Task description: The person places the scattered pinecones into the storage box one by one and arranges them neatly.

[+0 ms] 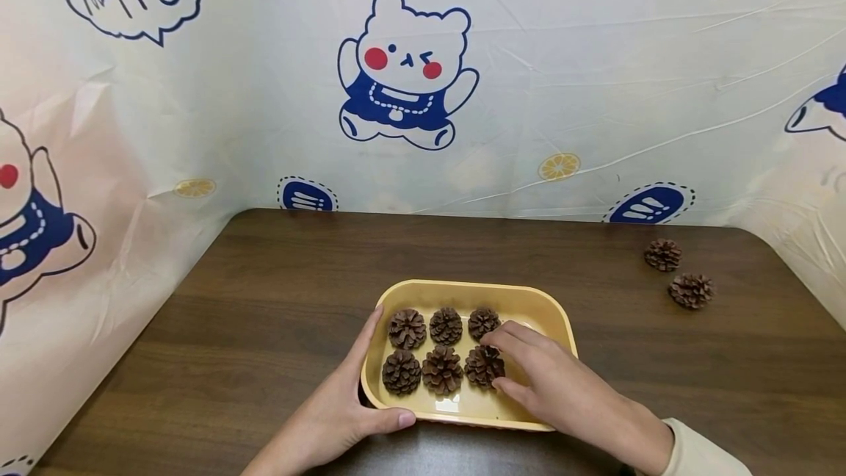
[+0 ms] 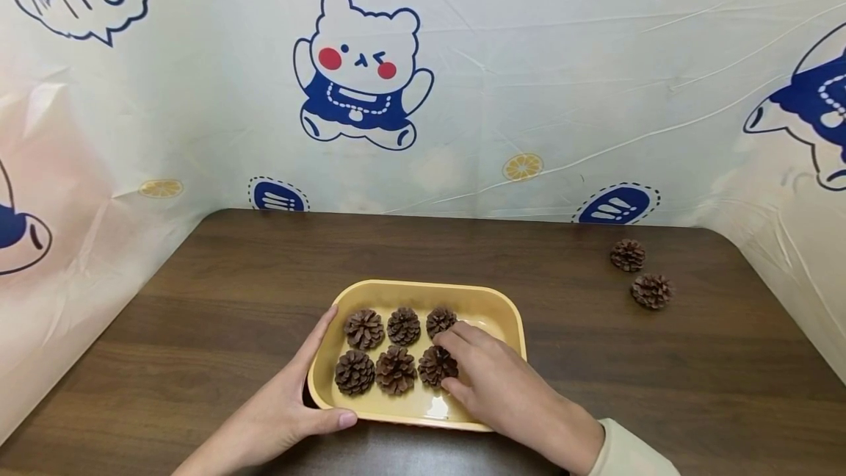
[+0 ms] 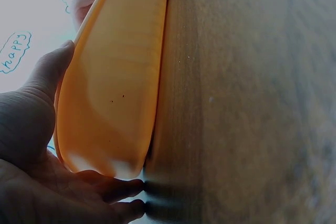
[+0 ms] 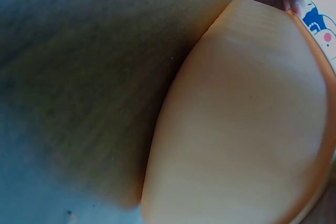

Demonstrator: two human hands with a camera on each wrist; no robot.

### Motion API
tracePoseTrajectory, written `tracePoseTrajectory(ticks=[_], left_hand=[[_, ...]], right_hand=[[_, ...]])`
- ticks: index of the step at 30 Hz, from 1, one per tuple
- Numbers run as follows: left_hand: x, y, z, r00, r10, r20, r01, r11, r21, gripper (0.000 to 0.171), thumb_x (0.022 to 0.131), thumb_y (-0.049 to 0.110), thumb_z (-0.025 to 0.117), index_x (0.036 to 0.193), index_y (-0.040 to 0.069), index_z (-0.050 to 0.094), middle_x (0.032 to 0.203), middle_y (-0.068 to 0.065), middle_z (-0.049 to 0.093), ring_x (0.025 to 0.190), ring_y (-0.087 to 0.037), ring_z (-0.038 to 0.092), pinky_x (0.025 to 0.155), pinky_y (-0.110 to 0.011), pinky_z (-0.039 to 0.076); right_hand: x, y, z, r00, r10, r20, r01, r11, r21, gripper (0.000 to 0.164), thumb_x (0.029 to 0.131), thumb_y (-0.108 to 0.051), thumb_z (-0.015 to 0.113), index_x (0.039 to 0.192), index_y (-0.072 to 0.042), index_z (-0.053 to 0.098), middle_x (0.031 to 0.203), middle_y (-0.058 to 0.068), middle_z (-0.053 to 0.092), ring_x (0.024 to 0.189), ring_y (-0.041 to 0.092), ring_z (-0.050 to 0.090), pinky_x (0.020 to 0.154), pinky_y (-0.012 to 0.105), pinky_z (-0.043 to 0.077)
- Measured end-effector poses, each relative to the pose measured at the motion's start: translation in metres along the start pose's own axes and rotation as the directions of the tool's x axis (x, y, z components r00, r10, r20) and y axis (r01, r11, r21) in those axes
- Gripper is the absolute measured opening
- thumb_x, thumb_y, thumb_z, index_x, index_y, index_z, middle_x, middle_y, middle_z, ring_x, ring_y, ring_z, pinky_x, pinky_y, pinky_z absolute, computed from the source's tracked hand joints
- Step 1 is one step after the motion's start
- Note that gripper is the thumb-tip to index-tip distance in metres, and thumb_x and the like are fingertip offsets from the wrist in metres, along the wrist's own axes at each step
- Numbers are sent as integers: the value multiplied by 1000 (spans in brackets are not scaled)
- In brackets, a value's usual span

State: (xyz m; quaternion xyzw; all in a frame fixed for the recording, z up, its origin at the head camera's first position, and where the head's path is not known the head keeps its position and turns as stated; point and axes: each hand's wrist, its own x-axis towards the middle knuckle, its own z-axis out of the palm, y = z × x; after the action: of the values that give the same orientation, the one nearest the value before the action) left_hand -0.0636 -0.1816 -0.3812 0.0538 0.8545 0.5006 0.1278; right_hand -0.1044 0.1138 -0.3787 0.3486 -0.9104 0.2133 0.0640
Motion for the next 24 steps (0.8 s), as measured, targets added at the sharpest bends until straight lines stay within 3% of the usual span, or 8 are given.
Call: tracePoseTrajectory(ticks=[7,15,24], left_hand=[[0,0,1,1000,0,-8,0,1000,7,133,73,43,96,168,41,3,172,-16,27,153,-38,31,122,-66,25],[0,0,1,1000,-6,-9,6,1000,1,133,73,42,96,168,41,4,172,-16,27,153,-38,31,122,-65,25],[0,0,0,1000,-1,-6,1,1000,12,133,72,43,96,169,40,3,172,-16,27,153,-39,31,121,-66,25]], right_hand=[[-2,-1,-4,1000,-2,5,2,1000,-12,48,85,-13,86,129,-7,68,130,9,71,122,31,67,104,49,55],[-5,4,-10,998,-34,-43,33,999,-30,49,83,-11,87,128,-10,69,126,4,71,115,24,68,98,44,58],[-10,9,-19,994,-10,-110,4,999,-54,45,83,-10,88,124,-14,70,121,-3,72,109,17,70,90,38,60]])
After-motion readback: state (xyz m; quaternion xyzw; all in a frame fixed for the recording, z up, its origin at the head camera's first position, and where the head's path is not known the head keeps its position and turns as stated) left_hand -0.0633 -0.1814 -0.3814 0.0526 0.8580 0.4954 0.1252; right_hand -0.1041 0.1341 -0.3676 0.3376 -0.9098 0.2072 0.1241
